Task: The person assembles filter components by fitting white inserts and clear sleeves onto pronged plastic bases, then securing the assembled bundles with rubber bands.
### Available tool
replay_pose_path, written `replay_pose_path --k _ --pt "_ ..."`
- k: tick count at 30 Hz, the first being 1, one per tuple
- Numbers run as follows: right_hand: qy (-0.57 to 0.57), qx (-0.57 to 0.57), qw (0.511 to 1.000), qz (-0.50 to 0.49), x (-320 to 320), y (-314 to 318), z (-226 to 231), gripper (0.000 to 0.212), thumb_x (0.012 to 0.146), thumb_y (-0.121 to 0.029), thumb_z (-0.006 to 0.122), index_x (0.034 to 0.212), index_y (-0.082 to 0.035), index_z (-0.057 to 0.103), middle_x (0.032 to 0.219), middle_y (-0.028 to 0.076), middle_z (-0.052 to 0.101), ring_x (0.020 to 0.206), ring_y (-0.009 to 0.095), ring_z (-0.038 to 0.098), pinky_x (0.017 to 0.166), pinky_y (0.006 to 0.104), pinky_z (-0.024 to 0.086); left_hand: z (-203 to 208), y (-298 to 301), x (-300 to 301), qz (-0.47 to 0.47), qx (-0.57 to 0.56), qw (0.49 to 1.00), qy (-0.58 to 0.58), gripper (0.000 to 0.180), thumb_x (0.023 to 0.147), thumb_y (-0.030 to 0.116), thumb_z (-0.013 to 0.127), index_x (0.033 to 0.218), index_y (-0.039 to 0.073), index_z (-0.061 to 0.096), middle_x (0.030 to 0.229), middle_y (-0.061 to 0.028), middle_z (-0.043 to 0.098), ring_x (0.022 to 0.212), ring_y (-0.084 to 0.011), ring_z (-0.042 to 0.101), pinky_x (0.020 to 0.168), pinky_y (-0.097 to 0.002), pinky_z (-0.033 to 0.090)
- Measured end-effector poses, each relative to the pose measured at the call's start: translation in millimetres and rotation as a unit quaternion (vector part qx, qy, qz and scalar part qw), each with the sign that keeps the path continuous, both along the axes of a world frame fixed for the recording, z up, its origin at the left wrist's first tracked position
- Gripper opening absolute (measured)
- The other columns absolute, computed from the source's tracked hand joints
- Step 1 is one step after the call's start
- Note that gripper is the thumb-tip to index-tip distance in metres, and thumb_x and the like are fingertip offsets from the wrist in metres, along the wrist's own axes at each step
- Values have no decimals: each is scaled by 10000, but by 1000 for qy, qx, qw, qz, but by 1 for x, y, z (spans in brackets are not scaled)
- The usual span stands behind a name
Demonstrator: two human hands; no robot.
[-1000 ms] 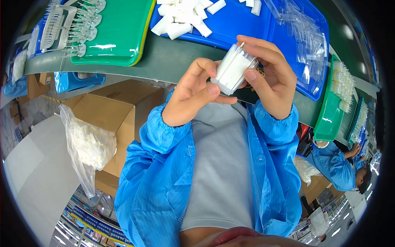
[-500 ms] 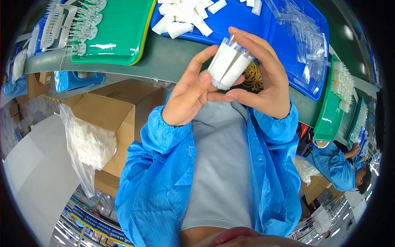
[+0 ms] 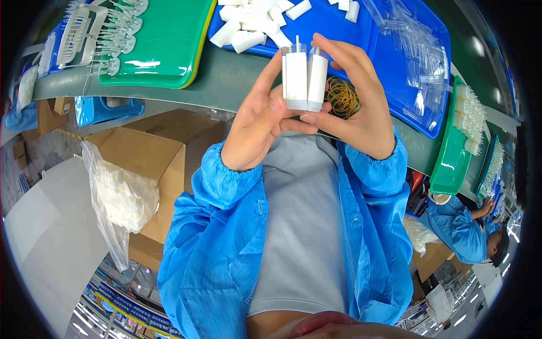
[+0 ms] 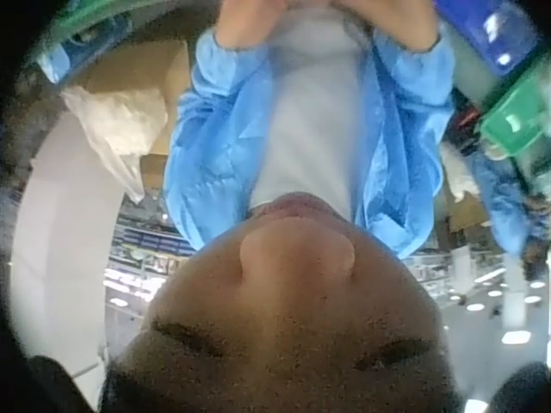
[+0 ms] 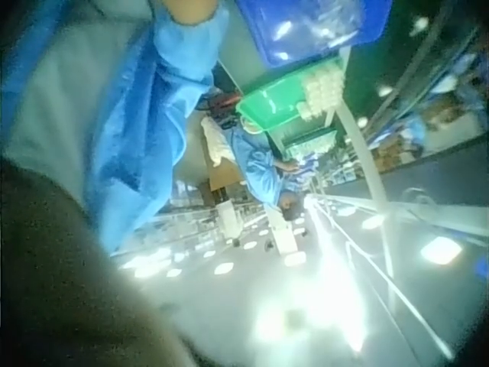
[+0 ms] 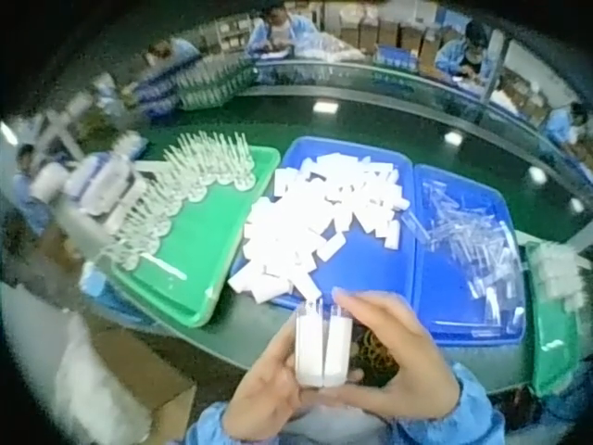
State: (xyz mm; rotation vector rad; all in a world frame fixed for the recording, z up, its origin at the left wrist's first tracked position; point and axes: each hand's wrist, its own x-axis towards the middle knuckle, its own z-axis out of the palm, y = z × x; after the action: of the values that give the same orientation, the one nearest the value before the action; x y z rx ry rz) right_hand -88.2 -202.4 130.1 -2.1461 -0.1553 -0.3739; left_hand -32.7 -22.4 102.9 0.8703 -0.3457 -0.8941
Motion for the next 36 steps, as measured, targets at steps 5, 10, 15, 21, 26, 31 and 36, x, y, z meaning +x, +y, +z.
replay_pose_path --k 5,10,15,21,26,31,36 --pt "16 46 999 10 -2 -1 -6 799 604 -210 847 1322 -73 523 1187 122 564 1103 295 516 959 382 399 4 -3 0 16 54 998 15 803 940 516 449 1495 55 96 1384 -198 431 1138 -308 575 699 -327 587" --pt "29 59 998 15 -3 -1 -6 757 606 -233 851 1284 -63 561 1145 116 598 1070 290 535 935 378 410 -3 -1 1 2 75 997 5 804 935 530 451 1493 58 118 1361 -152 447 1077 -276 598 652 -317 583" --pt "49 108 992 31 -5 -1 -11 756 625 -236 845 1300 -70 548 1204 125 599 1103 292 545 959 378 405 -5 0 1 3 85 996 17 848 904 569 490 1489 60 146 1307 -132 482 1034 -238 610 624 -298 572" --pt "51 128 989 57 -4 2 -12 747 671 -221 821 1336 -83 510 1268 127 563 1169 287 514 986 385 394 -14 5 2 -27 40 997 54 760 940 434 524 1498 100 131 1322 -116 455 1014 -207 605 673 -308 578" --pt "50 96 992 63 -5 2 -14 701 677 -217 816 1306 -81 538 1242 119 566 1154 297 509 988 389 390 -17 7 2 -28 27 997 66 691 940 449 520 1457 87 238 1211 -79 524 981 -178 606 659 -293 555" --pt "47 82 995 43 -4 2 -13 669 647 -233 830 1248 -71 586 1175 109 583 1122 305 510 971 392 394 -20 8 2 -39 27 996 76 598 968 447 461 1401 61 314 1112 -86 589 897 -191 638 644 -284 544" --pt "-4 -6 1000 27 -3 1 -12 665 572 -270 853 1172 -77 641 1148 92 592 1112 306 509 945 407 404 -22 7 2 -53 9 994 98 562 984 450 416 1371 48 348 1058 -97 618 842 -198 654 634 -272 538"
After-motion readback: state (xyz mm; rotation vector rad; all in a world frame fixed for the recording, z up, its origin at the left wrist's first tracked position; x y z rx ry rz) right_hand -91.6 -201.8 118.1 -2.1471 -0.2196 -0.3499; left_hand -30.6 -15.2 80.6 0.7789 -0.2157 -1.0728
